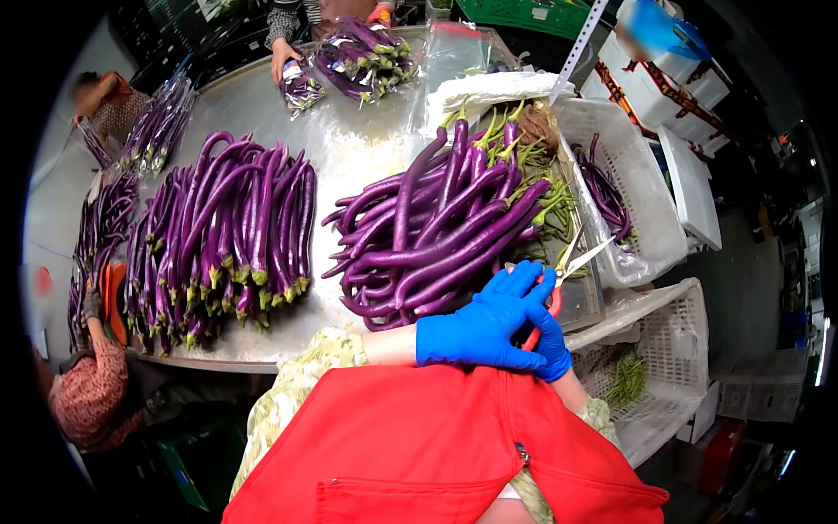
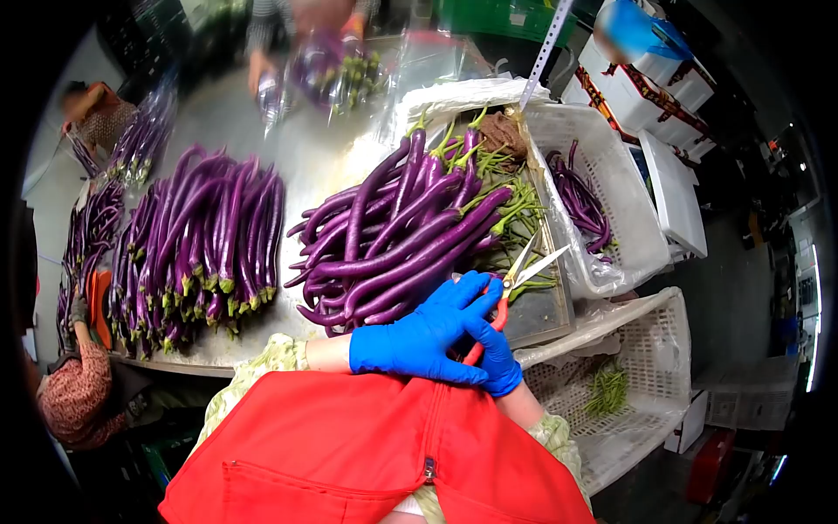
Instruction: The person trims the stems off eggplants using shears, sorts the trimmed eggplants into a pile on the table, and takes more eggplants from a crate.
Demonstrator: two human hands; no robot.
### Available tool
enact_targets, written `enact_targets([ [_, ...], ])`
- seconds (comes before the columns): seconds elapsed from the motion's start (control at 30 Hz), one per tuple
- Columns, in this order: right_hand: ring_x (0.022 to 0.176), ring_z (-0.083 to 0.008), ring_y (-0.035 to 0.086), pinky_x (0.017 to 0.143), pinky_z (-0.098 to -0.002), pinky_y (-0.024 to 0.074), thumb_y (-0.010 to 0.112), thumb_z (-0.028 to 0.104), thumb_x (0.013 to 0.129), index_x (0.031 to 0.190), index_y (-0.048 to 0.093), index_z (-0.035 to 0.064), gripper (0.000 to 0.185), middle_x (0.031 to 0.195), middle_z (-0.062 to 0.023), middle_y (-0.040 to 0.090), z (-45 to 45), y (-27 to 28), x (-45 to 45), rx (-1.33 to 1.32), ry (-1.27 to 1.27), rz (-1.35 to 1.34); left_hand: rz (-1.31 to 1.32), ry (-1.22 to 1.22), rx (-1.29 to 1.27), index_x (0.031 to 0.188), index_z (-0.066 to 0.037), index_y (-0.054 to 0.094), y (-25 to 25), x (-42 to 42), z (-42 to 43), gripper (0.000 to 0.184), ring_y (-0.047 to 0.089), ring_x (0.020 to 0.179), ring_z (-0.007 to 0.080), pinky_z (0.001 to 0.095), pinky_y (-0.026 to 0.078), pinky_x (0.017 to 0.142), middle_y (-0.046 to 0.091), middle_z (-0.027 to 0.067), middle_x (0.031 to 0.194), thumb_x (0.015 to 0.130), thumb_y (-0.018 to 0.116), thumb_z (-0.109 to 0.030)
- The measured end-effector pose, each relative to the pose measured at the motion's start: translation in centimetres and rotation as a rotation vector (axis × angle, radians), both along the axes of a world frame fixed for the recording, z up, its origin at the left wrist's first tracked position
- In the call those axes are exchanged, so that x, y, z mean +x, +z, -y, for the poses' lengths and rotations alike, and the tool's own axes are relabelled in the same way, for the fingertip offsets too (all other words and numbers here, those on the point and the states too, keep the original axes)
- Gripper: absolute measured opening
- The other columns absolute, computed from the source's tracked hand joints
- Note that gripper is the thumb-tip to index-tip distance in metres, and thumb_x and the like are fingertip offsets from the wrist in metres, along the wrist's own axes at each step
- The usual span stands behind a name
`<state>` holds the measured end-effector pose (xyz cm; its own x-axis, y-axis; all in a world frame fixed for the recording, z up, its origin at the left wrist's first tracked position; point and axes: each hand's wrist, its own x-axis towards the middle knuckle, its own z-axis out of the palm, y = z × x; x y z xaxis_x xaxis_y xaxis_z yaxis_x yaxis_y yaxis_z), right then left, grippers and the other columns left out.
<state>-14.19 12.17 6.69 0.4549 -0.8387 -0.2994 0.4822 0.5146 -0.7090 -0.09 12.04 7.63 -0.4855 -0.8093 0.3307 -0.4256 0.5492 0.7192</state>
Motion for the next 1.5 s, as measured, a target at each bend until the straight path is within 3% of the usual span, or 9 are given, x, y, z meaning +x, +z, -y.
enact_targets([
  [0.23,0.116,-0.0252,0.046,0.102,-0.0401,0.0337,0.053,0.016,0.083,0.133,0.033,0.0035,0.054,0.123,-0.0143,0.048,0.6,-4.4,-1.8,0.068,0.178,0.490,-0.548,-0.138,0.412,0.142,-0.005,0.019,5.0,1.9,0.6,0.077,0.023,0.133,0.0203,0.0336,0.019,0.108,0.023,0.0112,0.146,0.081,0.065,-0.015],
  [0.33,0.103,-0.0333,0.052,0.095,-0.0493,0.0373,0.062,0.031,0.078,0.125,0.037,0.0027,0.060,0.104,-0.0145,0.053,1.4,-4.2,-1.9,0.027,0.333,0.439,-0.361,0.370,0.007,0.134,-0.003,0.038,3.1,7.1,6.0,0.058,0.046,0.118,0.0210,0.0329,0.038,0.098,0.043,0.0110,0.134,0.083,0.064,-0.013],
  [0.37,0.104,-0.0339,0.051,0.095,-0.0499,0.0367,0.062,0.033,0.078,0.125,0.036,0.0027,0.062,0.105,-0.0151,0.052,1.2,-4.7,-2.4,0.024,0.388,0.441,-0.714,0.411,0.187,0.134,-0.003,0.037,1.5,9.0,8.7,0.062,0.047,0.117,0.0217,0.0321,0.039,0.096,0.044,0.0133,0.133,0.082,0.065,-0.020],
  [0.43,0.109,-0.0323,0.049,0.103,-0.0501,0.0294,0.063,0.034,0.077,0.136,0.022,0.0026,0.078,0.111,-0.0171,0.051,0.7,-4.4,-1.8,-0.029,0.435,0.468,-0.354,0.790,0.338,0.133,-0.001,0.038,-0.4,13.7,12.8,0.064,0.048,0.115,0.0217,0.0304,0.041,0.093,0.046,0.0158,0.130,0.082,0.064,-0.029],
  [0.7,0.114,-0.0338,0.047,0.104,-0.0510,0.0271,0.063,0.017,0.075,0.138,0.023,0.0036,0.077,0.116,-0.0179,0.050,0.8,-4.1,-2.7,-0.090,0.551,0.412,0.328,0.710,0.599,0.123,0.005,0.046,-8.5,18.6,21.0,0.060,0.059,0.095,0.0234,0.0312,0.047,0.081,0.059,0.0211,0.110,0.072,0.064,-0.020],
  [0.87,0.100,-0.0318,0.053,0.092,-0.0430,0.0400,0.057,0.023,0.083,0.131,0.032,0.0066,0.056,0.105,-0.0159,0.052,1.5,-5.7,-3.4,0.043,0.297,0.517,-0.759,0.647,0.963,0.103,-0.005,0.063,-1.6,15.4,17.1,0.031,0.046,0.053,0.0119,0.0246,0.039,0.050,0.050,-0.0001,0.063,0.075,0.061,-0.019],
  [1.03,0.095,-0.0289,0.054,0.091,-0.0406,0.0408,0.055,0.018,0.085,0.128,0.035,0.0056,0.049,0.101,-0.0136,0.053,2.2,-5.4,-2.3,0.093,0.254,0.521,-0.587,0.525,1.028,0.095,-0.006,0.067,1.4,13.3,17.0,0.026,0.049,0.056,0.0085,0.0224,0.040,0.054,0.055,-0.0029,0.065,0.080,0.066,-0.026],
  [1.1,0.093,-0.0280,0.054,0.092,-0.0422,0.0393,0.056,0.018,0.085,0.127,0.037,0.0041,0.048,0.100,-0.0130,0.054,2.4,-5.1,-2.2,0.109,0.264,0.427,-0.387,0.487,0.909,0.096,-0.003,0.066,-4.1,15.1,19.4,0.027,0.054,0.064,0.0097,0.0232,0.044,0.061,0.062,0.0006,0.075,0.078,0.068,-0.024],
  [1.5,0.090,-0.0216,0.059,0.080,-0.0330,0.0476,0.058,0.011,0.084,0.127,0.036,-0.0011,0.049,0.096,-0.0120,0.058,3.1,-4.5,-2.9,-0.088,0.073,0.152,-0.528,0.506,0.974,0.103,0.000,0.060,-1.4,11.6,13.5,0.027,0.063,0.073,0.0161,0.0271,0.050,0.070,0.065,0.0079,0.085,0.079,0.063,-0.012],
])
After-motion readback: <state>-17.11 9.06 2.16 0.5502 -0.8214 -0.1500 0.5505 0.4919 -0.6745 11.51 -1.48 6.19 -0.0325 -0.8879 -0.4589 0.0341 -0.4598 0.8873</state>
